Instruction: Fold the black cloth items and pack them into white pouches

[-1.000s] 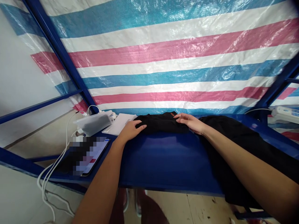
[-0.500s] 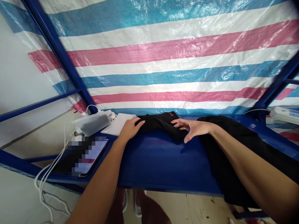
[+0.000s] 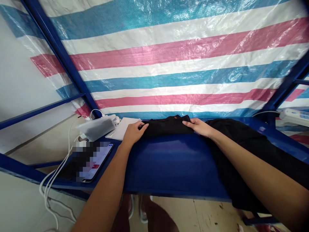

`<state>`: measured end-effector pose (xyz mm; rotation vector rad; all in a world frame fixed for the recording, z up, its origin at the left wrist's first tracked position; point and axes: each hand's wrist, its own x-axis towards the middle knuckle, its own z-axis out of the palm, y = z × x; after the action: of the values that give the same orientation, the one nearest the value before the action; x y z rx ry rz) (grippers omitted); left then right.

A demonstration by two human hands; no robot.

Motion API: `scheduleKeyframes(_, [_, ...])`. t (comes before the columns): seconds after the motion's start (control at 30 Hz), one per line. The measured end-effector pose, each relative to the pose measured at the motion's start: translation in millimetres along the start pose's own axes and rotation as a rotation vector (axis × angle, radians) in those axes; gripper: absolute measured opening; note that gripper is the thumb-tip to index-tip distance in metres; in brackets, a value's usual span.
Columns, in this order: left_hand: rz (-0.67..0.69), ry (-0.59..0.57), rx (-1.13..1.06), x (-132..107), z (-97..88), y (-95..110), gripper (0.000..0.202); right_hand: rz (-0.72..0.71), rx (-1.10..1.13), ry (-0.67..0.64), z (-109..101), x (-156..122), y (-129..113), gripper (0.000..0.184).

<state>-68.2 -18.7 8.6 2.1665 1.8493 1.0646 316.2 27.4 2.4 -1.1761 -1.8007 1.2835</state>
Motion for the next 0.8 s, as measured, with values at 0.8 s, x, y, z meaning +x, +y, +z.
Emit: scheduleKeyframes(0.8, [0.135,-0.085,0.068,11,17.6,9,0.036,0.094,-0.546,0.278,-14,14,7,0.023])
